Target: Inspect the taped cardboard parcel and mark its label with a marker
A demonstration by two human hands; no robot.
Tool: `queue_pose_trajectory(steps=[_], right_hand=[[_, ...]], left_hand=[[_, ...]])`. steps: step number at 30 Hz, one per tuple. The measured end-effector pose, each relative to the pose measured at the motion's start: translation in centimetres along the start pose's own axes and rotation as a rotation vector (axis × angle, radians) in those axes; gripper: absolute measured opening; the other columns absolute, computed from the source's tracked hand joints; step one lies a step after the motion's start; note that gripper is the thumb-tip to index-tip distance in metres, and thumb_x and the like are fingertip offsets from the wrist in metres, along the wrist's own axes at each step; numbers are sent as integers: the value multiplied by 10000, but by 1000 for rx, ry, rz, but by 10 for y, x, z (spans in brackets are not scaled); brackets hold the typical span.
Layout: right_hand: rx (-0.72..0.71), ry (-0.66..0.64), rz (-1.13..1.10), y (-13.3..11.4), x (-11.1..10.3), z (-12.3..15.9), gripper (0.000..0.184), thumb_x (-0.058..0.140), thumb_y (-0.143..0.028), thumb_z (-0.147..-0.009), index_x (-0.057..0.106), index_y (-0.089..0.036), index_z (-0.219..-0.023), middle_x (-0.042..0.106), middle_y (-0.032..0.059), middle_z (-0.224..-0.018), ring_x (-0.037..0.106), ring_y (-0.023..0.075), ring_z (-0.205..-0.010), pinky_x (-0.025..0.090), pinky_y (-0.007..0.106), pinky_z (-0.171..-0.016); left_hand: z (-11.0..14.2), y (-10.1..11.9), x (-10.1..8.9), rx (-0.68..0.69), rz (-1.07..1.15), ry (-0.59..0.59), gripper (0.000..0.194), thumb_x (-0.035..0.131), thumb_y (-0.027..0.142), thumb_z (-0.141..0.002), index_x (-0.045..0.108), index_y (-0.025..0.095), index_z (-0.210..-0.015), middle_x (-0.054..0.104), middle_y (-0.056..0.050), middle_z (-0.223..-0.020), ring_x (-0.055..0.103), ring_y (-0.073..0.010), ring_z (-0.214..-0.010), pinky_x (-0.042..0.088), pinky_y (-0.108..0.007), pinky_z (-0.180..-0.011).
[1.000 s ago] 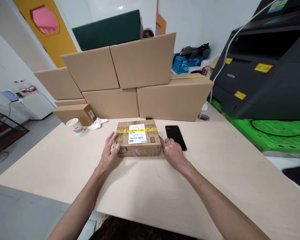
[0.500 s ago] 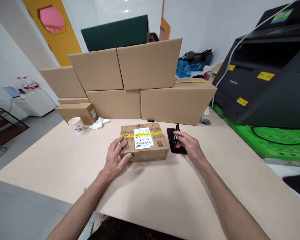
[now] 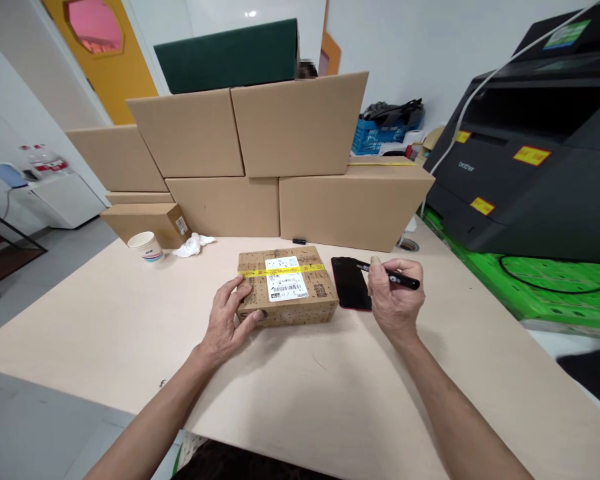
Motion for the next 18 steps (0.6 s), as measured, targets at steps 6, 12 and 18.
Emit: queue_pose_trajectory(steps=[6, 12, 18], right_hand=[[98, -79, -264, -24, 32, 1, 404, 819, -506, -800, 495, -267, -847, 648, -78, -544, 551, 127, -369, 387, 239, -374], [217, -281, -362, -27, 72, 1, 300, 803, -475, -792, 664, -238, -914, 661, -41, -622, 602, 130, -477, 474, 277, -471], [336, -383, -343, -13, 92, 7, 363, 882, -458, -677, 677, -241, -884, 655, -43, -645, 578, 118, -498, 451, 259, -474]], left_hand=[[1, -1, 1, 7, 11, -13, 471, 652, 373, -953, 502, 243, -1380, 521, -182, -1457, 522, -319, -1356, 481, -526, -1089], [3, -5, 4, -23, 14, -35, 452, 612, 420, -970, 502, 266, -1380, 515, -175, -1471, 525, -335, -1362, 481, -551, -1087], [3, -3, 3, -22, 17, -21, 439, 607, 429, -974, 513, 262, -1368, 525, -178, -1461, 537, -331, -1343, 484, -551, -1083]])
Point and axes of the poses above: each hand's wrist, its own z-axis away from the middle knuckle, its own x-axis out of the palm, y = z × x, the point moved 8 cm from there along -z, towards the middle knuckle
